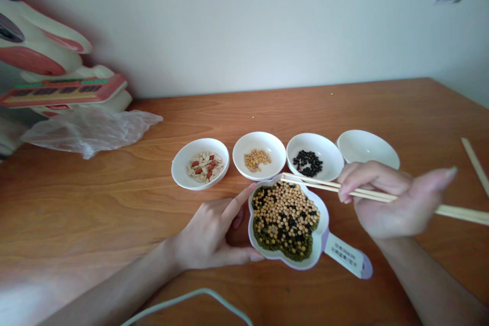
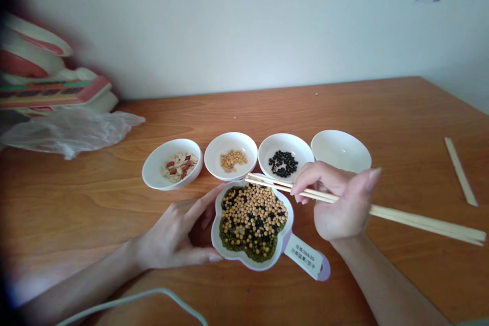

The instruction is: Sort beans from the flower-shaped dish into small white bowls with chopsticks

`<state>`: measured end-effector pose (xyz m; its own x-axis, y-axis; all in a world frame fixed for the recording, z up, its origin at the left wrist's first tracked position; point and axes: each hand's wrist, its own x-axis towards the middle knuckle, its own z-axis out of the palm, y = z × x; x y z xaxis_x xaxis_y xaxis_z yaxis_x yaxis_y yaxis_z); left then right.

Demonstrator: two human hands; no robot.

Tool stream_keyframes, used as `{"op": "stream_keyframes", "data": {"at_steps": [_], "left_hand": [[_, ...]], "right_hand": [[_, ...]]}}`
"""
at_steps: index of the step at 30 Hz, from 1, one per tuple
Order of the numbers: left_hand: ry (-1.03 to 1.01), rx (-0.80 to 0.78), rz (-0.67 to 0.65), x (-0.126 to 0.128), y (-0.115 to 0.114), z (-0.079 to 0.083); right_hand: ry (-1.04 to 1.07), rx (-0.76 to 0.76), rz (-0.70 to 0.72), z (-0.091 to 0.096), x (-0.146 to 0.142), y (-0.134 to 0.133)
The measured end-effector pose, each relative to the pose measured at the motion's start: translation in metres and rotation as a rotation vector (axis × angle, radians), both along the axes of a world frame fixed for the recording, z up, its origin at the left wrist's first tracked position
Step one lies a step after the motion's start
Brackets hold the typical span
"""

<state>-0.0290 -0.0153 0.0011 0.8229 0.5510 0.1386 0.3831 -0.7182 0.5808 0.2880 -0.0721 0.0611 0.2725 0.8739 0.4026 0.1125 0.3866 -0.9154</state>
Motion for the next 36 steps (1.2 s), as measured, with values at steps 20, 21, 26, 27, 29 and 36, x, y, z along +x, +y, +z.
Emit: {"op": "stream_keyframes", "data": {"at_steps": [20, 21, 26, 27, 29, 36], "left_hand": [[-0.04, -0.057, -0.015, -0.002, 0.0, -0.004], [-0.027, -0.06, -0.011, -0.001, 0.0, -0.004], [0.004, -0.057, -0.001, -0.001, 0.0, -0.003], [0.0, -0.049, -0.001, 0.0, 0.0, -0.004], [-0.014, -0.034, -0.005, 0.0, 0.0, -0.004], [-0.041, -0.049, -0.009, 0.0, 0.001, -0.004]], "right_hand": [[-0.107, -0.067, -0.091, -0.016, -0.011, 0.004], [-0.079, -0.075, -0.098, -0.014, -0.011, 0.004], [0.076, -0.133, 0.03, -0.006, -0.006, 0.006], [0.101, -0.149, 0.09, -0.004, -0.004, 0.007], [0.149, -0.18, 0.192, -0.001, -0.002, 0.01], [0.169, -0.228, 0.269, -0.001, 0.0, 0.01]]}}
